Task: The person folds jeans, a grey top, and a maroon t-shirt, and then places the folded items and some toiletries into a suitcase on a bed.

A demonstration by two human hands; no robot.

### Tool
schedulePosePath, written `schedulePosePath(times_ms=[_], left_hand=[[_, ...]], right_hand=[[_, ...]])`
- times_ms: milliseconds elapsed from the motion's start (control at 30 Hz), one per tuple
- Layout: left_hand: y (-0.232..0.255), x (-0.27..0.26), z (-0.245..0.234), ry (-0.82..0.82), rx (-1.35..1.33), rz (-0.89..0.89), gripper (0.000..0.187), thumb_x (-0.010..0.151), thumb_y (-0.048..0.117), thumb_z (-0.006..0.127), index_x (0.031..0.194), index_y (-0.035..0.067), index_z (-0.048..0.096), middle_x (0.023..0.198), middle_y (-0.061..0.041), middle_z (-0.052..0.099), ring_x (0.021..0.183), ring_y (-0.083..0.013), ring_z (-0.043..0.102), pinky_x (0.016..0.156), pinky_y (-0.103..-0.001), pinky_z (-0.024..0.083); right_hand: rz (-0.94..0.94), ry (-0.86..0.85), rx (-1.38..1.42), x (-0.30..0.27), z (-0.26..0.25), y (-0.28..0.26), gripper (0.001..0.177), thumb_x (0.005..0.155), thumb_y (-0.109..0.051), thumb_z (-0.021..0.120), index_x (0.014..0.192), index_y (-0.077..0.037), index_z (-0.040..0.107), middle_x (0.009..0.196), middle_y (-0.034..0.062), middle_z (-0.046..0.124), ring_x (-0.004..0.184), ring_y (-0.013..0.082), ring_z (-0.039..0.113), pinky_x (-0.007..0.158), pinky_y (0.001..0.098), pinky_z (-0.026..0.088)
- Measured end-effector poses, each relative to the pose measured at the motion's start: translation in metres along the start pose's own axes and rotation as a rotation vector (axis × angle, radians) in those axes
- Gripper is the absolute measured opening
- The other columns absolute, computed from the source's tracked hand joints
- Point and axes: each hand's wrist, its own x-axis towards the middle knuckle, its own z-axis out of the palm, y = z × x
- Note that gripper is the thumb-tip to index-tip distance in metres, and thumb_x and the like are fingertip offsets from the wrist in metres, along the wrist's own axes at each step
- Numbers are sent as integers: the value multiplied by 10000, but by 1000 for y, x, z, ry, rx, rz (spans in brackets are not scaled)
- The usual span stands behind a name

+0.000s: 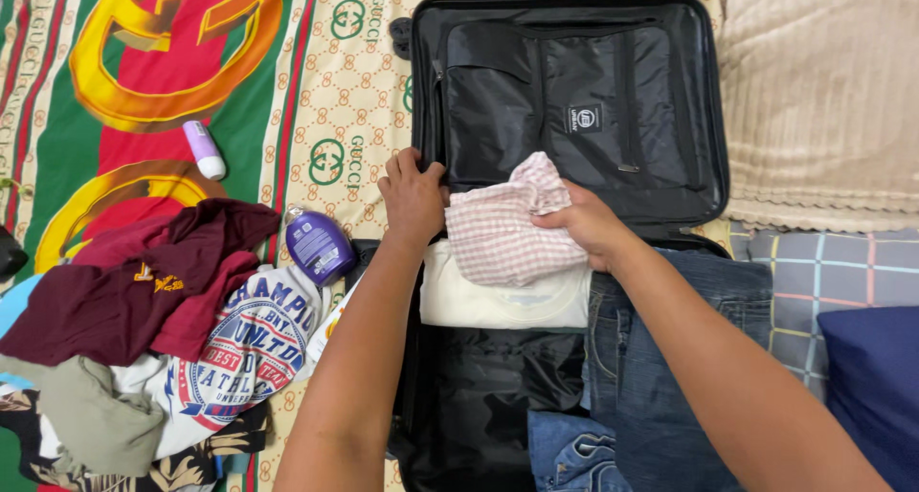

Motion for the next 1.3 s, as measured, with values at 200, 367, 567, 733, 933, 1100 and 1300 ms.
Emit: schedulePosePath(times_ms=[200, 367, 567, 733, 933, 1100, 1300], left_hand=[[-11, -25, 23, -216, -288, -214, 543, 1045, 223, 900, 1540, 187, 677, 1547, -332, 527, 1280, -609, 710, 1110, -667, 618], [-15, -56, 30, -140, -275, -208, 426, 1120, 140, 818, 1512, 168, 652, 1486, -325, 566, 1233, -601, 737, 1020, -669, 634], [-12, -128, 4, -97, -291, -305, 403, 1099, 156, 795, 1474, 106, 656, 1388, -357, 602, 1264, -625, 691, 1024, -685, 606], [-3, -216, -26, -203, -268, -537, 347, 1162, 237, 753, 1475, 121, 658, 1360, -339, 599, 1219, -591, 729, 1002, -666, 625], [-13, -270, -65, -362, -374, -548, 402, 1183, 281, 693, 1554, 131, 649, 1428, -370, 580, 1121, -642, 749, 982, -653, 639], [-76, -204, -90, -411, -277, -394, 374, 1186, 232, 654, 1501, 300, 843, 1387, -274, 815, 1272, -555, 786, 1077, -680, 621], [-141, -77, -76, 202, 128, -21, 526, 916, 152, 760, 1422, 185, 901, 1591, -214, 724, 1626, -489, 557, 1347, -792, 322]], right_hand=[[-111, -55, -116, 33, 26, 35, 689, 975, 87, 845, 1638, -77, 760, 1482, 88, 897, 1314, 227, 844, 1164, 393, 630], [61, -25, -78, 19, 24, 43, 644, 979, 74, 810, 1604, -75, 763, 1446, 96, 905, 1298, 247, 861, 1148, 420, 654], [130, -174, -308, 8, 40, 55, 602, 962, 88, 825, 1550, -44, 818, 1426, 88, 919, 1309, 228, 850, 1170, 398, 622], [199, -378, -396, -12, 69, 83, 649, 900, 119, 820, 1529, -41, 842, 1378, 104, 939, 1254, 241, 853, 1145, 398, 636], [278, -542, -618, -17, 103, 81, 637, 891, 101, 859, 1513, -37, 881, 1376, 91, 964, 1271, 213, 859, 1162, 359, 620], [104, -509, -759, -12, 166, 74, 1146, 859, 74, 837, 1892, -303, 516, 1515, 109, 885, 1347, 264, 827, 1171, 377, 609], [73, -608, -1516, -5, 231, 44, 1249, 969, -128, 688, 2037, -446, 124, 1637, 290, 802, 1474, 448, 810, 1280, 489, 601]])
